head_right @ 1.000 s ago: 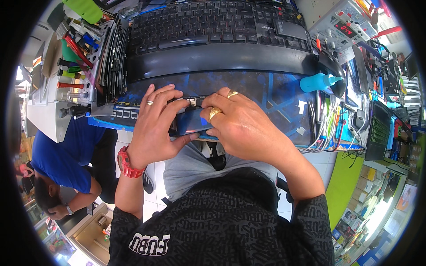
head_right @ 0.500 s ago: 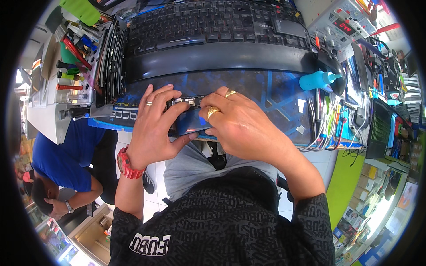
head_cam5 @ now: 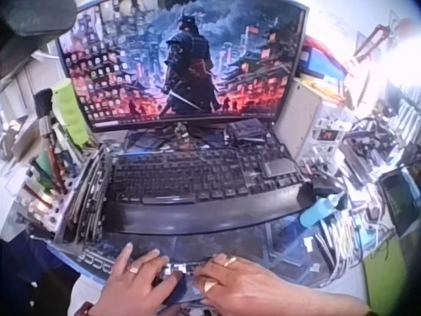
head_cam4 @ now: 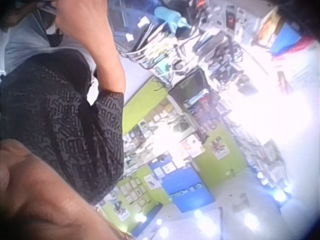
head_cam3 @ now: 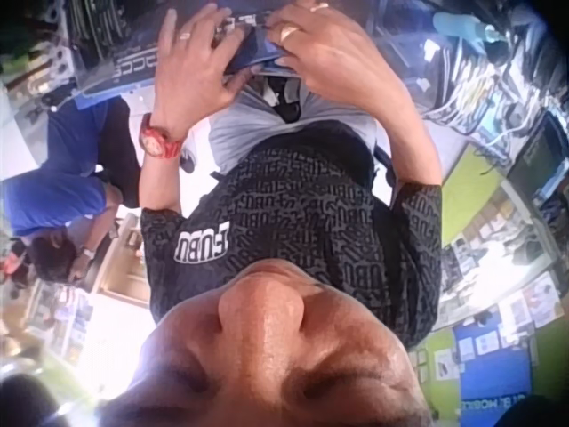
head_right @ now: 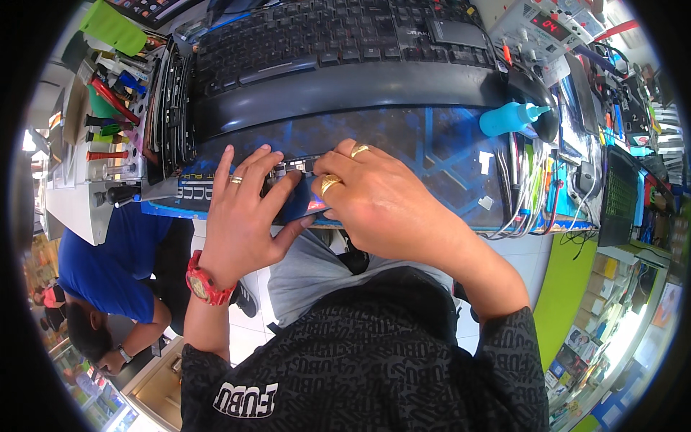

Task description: The person takes a replacement screen out of a plastic tray, picks up a disassembled mobile phone, and fits the screen assembly into the metal frame.

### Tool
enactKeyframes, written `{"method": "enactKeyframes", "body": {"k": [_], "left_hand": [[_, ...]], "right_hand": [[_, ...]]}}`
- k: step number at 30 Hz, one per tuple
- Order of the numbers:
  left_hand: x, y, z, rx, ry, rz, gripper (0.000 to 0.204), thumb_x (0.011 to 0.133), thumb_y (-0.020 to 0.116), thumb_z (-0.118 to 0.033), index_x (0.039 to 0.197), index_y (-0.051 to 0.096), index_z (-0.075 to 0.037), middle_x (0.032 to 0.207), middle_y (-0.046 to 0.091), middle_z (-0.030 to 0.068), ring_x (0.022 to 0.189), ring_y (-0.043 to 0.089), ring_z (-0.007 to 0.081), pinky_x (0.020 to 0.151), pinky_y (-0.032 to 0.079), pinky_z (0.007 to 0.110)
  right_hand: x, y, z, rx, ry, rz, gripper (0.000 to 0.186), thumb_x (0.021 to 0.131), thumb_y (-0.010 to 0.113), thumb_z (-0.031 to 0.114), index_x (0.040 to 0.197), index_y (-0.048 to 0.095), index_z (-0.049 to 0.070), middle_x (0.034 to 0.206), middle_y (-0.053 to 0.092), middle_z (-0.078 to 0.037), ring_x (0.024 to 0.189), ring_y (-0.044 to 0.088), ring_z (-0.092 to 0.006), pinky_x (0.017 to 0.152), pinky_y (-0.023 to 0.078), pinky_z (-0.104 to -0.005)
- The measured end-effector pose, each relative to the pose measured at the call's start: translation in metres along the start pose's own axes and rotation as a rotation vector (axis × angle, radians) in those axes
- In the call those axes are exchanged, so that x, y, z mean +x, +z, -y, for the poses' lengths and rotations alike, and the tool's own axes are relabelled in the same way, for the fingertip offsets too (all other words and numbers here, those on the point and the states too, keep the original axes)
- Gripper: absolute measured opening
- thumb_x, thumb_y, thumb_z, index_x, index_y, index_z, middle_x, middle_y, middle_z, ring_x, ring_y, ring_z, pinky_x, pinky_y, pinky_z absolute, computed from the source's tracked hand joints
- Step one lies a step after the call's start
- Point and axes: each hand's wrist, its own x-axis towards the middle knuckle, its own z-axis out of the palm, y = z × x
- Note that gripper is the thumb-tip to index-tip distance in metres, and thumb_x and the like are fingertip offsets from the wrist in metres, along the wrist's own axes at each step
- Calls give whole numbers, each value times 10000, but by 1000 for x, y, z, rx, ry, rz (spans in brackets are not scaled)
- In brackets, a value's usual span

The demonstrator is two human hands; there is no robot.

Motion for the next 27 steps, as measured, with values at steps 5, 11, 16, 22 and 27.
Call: {"method": "enactKeyframes", "body": {"k": [5,11,16,22,27], "left_hand": [[-3,3,-8,84,-24,11,594,895,846,-421,1351,698,-70,1455,599,196,1465,539,387,1277,273,636],[-6,13,-2,11,-24,-84,596,886,853,-461,1323,717,-79,1460,623,184,1444,567,366,1257,299,654],[-12,21,4,-52,-39,-140,666,823,914,-446,1313,701,-48,1455,641,176,1464,559,379,1292,261,625],[-8,17,2,-42,-34,-123,658,797,927,-438,1287,715,-53,1448,645,176,1459,563,380,1294,260,627],[-7,15,0,-15,-42,-96,628,798,922,-439,1278,741,-78,1442,642,172,1460,561,376,1293,258,633]], "right_hand": [[0,0,1,10,9,4,336,755,871,62,1063,756,-11,1229,720,-141,1125,683,-394,1001,564,-505],[-4,3,2,37,28,-34,329,756,867,59,1061,759,-5,1236,725,-143,1133,693,-406,1065,553,-521],[-4,3,1,58,32,-29,325,765,868,68,1063,759,-2,1257,731,-147,1160,695,-413,1063,552,-521],[-5,1,0,74,40,-32,323,770,873,79,1061,758,-3,1266,735,-155,1171,696,-417,1026,559,-522],[-1,3,-2,57,-43,-112,234,807,702,17,1016,762,-69,1141,742,-206,1050,688,-372,901,580,-460]]}}
